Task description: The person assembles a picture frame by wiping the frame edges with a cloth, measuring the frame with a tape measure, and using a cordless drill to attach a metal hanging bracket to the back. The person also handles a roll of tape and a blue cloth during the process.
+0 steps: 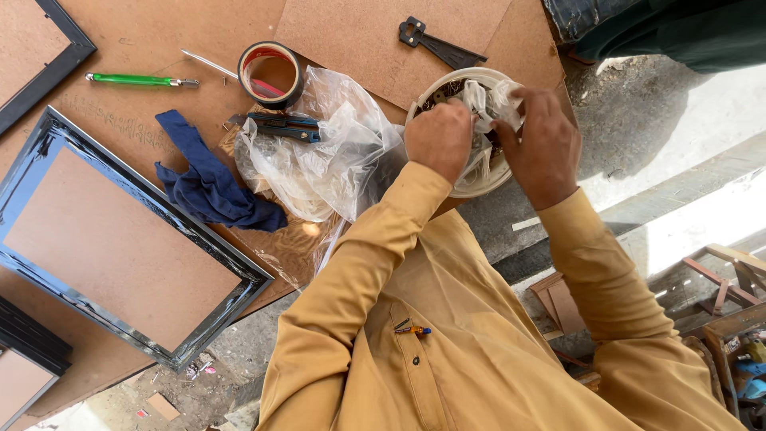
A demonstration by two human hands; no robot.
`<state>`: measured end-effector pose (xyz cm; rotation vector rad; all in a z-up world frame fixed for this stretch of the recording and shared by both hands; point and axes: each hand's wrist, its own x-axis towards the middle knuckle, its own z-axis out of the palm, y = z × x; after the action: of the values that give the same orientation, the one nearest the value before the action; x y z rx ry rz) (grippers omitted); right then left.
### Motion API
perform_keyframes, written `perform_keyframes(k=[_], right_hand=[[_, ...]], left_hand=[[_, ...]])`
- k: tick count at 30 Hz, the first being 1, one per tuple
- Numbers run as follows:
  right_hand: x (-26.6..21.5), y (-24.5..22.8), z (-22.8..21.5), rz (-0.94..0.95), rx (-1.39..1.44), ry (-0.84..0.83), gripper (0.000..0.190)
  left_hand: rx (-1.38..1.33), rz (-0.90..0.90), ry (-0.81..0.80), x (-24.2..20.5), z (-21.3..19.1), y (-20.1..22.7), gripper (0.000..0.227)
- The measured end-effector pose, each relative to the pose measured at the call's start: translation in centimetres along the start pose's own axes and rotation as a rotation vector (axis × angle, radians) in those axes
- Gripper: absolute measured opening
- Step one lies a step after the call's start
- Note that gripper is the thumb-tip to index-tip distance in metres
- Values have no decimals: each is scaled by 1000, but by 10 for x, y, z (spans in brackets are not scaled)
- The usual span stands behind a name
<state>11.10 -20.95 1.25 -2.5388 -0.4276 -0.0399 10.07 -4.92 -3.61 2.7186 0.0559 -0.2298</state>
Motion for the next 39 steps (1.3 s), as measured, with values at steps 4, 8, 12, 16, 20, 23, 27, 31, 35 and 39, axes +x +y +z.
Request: perform_keyframes(k=[4,8,12,16,20,23,27,31,35,39], right_hand=[[-9,-15,1,13,329,83,12],[-11,-6,17,-96,359,-49,17],[4,7,33,-42,136,-117,21],[7,9,44,-99,-93,-100,13],[13,9,50,-105,-191,-137,3],[16,11,51,-109,-187,-148,3],[15,12,51,-149,-178,-169,6],[17,13,53,-148,-295,-251,7],[23,12,59,-152,-351,-256,11],[23,13,63,-151,-327,-229,9]], left_hand=[[-103,-53,1,3,14,-11,25],[-150,-64,69,-10,14,-14,22],[-158,-142,-36,-8,7,-10,25],[-153,-136,-22,-7,11,-5,24],[-77,-98,6,-8,18,-6,18],[-73,-89,13,-8,23,-8,16],[-83,-90,34,-9,25,-8,14],[-67,-84,28,-9,24,-7,7],[-72,-83,29,-9,23,-7,4],[-64,-78,35,-11,25,-8,3]])
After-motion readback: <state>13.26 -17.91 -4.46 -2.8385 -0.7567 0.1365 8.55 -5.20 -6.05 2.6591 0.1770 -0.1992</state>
